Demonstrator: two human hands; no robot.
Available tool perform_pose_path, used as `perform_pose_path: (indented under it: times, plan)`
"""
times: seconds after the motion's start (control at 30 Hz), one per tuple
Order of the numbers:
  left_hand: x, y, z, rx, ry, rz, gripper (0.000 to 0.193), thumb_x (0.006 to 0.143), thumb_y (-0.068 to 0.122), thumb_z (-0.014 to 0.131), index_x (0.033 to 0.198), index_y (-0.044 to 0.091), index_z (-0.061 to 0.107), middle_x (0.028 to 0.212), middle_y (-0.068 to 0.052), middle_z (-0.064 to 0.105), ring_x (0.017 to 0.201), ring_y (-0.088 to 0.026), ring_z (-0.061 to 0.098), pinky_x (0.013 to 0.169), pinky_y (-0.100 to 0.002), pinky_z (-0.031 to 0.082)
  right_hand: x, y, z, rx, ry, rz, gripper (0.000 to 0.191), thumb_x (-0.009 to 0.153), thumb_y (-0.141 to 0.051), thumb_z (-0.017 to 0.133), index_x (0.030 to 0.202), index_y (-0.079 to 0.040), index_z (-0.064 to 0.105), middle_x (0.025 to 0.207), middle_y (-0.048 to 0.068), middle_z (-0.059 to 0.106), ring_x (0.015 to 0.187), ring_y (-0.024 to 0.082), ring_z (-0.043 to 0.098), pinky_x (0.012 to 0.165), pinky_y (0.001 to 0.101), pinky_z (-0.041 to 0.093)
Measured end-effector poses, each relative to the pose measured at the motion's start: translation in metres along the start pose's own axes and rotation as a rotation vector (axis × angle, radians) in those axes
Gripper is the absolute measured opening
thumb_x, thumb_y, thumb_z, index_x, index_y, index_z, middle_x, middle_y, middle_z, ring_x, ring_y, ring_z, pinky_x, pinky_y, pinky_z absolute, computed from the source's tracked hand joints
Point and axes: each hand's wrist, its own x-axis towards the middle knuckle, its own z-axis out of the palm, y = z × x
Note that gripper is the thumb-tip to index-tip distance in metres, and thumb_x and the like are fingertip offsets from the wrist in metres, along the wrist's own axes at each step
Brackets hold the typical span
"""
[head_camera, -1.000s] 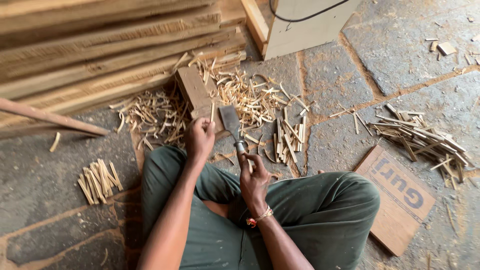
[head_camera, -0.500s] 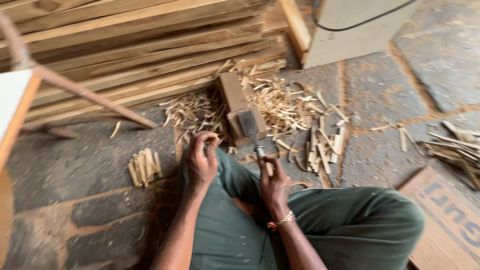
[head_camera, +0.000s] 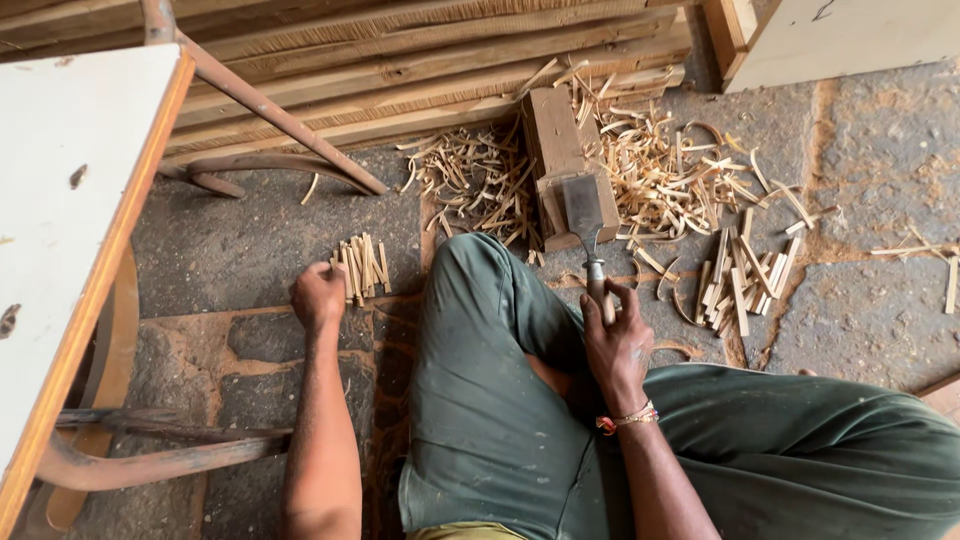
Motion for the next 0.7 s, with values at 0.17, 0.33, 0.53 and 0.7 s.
perform_pose_path:
  times: [0.17, 0.33, 0.53, 0.7]
  plan:
    - [0.006, 0.013, -0.001, -0.037, 0.153, 0.101, 0.026, 0.096, 0.033, 0.075, 0.106, 0.01, 0.079, 0.098, -0.012, 0.078, 0.089, -0.033, 0.071, 0.082, -0.048, 0.053, -0.003, 0.004, 0.004, 0.012, 0.018, -0.03, 0.037, 0.095, -0.03, 0.076, 0.125, -0.01, 0.063, 0.081, 0.021, 0.074, 0.071, 0.032, 0.074, 0.059, 0.0417, 0.054]
    - [-0.038, 0.086, 0.003, -0.534, 0.046, 0.636, 0.021, 0.11, 0.021, 0.074, 0.112, 0.0, 0.073, 0.105, -0.012, 0.075, 0.096, -0.025, 0.07, 0.089, -0.036, 0.055, -0.005, 0.011, 0.008, -0.116, -0.027, 0.109, 0.035, 0.093, -0.03, 0.075, 0.123, -0.016, 0.065, 0.054, 0.015, 0.064, 0.044, 0.034, 0.062, 0.046, 0.0481, 0.044]
    - [-0.166, 0.223, 0.043, -0.705, -0.351, 0.817, 0.016, 0.104, 0.016, 0.072, 0.109, 0.001, 0.075, 0.099, -0.01, 0.076, 0.089, -0.022, 0.072, 0.081, -0.033, 0.058, -0.015, 0.008, 0.008, 0.028, 0.007, 0.054, 0.039, 0.09, -0.027, 0.073, 0.122, -0.012, 0.058, 0.078, 0.023, 0.07, 0.071, 0.045, 0.068, 0.06, 0.0547, 0.052]
    - [-0.243, 0.321, 0.114, -0.604, -0.63, 0.934, 0.015, 0.091, 0.021, 0.075, 0.095, 0.006, 0.077, 0.083, -0.012, 0.079, 0.073, -0.021, 0.076, 0.067, -0.035, 0.058, -0.013, 0.029, 0.021, -0.079, -0.064, -0.014, 0.032, 0.088, -0.032, 0.074, 0.103, -0.005, 0.063, 0.081, 0.025, 0.069, 0.074, 0.047, 0.067, 0.065, 0.0563, 0.052]
